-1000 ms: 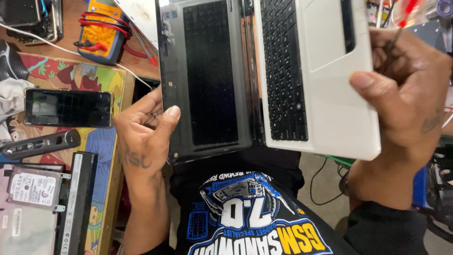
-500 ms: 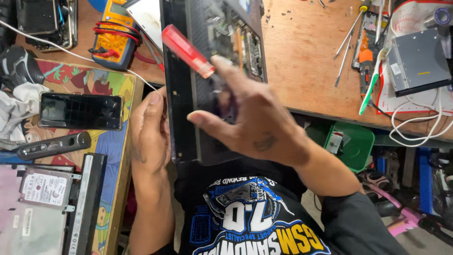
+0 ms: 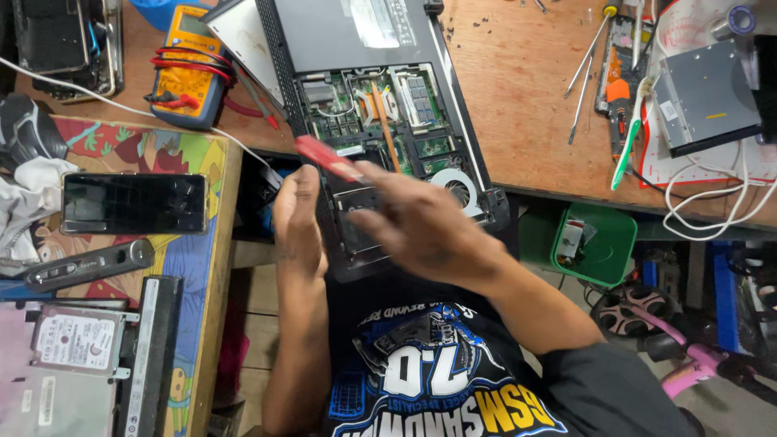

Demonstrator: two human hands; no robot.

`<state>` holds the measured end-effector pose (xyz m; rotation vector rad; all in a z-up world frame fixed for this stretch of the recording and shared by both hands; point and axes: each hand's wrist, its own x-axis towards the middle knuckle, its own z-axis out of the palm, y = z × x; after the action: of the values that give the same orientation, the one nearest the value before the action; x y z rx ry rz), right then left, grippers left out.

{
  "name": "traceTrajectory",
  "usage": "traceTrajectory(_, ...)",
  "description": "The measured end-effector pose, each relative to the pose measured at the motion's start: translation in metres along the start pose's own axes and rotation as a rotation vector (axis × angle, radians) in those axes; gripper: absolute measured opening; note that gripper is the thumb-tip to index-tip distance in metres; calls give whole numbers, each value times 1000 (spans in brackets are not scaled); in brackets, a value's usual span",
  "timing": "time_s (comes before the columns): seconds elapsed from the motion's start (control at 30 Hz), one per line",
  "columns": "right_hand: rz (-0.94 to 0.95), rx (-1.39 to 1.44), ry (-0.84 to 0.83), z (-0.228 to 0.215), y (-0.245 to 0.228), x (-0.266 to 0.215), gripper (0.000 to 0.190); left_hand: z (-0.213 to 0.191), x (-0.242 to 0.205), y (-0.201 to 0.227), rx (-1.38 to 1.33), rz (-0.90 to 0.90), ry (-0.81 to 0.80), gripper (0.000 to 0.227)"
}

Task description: The person uses a screwdriver to remove screws from the bottom of a white laptop, then flips it over to access the internal components. They continue to remove screws from the internal chassis, exposing the motherboard and cooling fan.

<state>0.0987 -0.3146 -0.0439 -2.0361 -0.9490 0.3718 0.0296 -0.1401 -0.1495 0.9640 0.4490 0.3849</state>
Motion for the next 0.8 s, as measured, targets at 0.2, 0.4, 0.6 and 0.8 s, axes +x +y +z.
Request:
traceTrajectory(0.2, 509, -2, 436, -61, 99, -72, 32, 21, 3, 17, 394, 2, 28, 27)
traceTrajectory(0.4, 544, 757, 268, -22, 191, -134, 36, 32, 4, 29, 561, 76, 33, 22)
traceTrajectory(0.6, 314, 1442, 447, 39, 183, -127, 40, 37, -18, 28, 536, 178, 37, 29)
traceTrajectory(0.8, 220, 1382, 554, 23, 170, -141, 64, 34, -49, 15, 270, 239, -21, 51)
